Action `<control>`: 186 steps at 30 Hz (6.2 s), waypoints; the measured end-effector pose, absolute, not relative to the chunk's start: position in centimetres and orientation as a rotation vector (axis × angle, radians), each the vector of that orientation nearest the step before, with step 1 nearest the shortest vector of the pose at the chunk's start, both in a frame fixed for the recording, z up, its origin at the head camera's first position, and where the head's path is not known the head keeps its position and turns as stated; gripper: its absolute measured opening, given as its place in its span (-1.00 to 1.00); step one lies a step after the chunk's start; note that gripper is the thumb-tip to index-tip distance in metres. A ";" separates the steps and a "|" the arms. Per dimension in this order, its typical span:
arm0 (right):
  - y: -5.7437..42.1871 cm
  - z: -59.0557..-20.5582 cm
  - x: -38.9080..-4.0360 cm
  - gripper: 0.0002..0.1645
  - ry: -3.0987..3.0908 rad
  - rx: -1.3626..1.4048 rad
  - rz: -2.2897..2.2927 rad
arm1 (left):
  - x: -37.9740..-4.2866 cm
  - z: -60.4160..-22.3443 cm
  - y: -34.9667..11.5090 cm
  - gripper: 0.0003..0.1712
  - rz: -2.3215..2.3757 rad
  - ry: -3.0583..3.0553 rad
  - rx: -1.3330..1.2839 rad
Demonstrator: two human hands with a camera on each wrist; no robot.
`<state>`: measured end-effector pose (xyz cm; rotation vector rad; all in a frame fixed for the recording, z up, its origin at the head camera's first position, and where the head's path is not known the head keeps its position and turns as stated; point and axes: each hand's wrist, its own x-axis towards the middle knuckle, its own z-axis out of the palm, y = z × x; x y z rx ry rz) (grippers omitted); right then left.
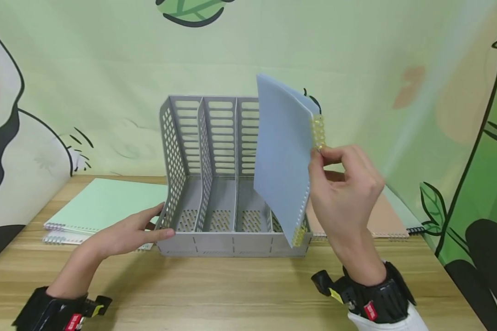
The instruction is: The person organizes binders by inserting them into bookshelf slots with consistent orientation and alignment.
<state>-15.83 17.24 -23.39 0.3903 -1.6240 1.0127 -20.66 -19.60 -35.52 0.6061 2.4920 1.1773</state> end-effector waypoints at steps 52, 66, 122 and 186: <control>15.3 -23.9 -22.3 -0.91 -1.891 0.424 0.723 | -20.7 -35.7 -19.7 0.04 1.188 2.475 0.607; 14.3 -24.4 -23.8 -0.94 -1.915 0.443 0.721 | -20.7 -35.8 -19.7 0.03 1.175 2.491 0.611; 12.5 -25.7 -23.1 -0.88 -2.072 0.527 0.773 | -20.8 -35.5 -19.7 0.06 1.144 2.503 0.613; 11.3 -28.9 -23.7 -0.71 -2.353 0.598 0.654 | -20.8 -35.6 -19.6 0.01 1.176 2.475 0.610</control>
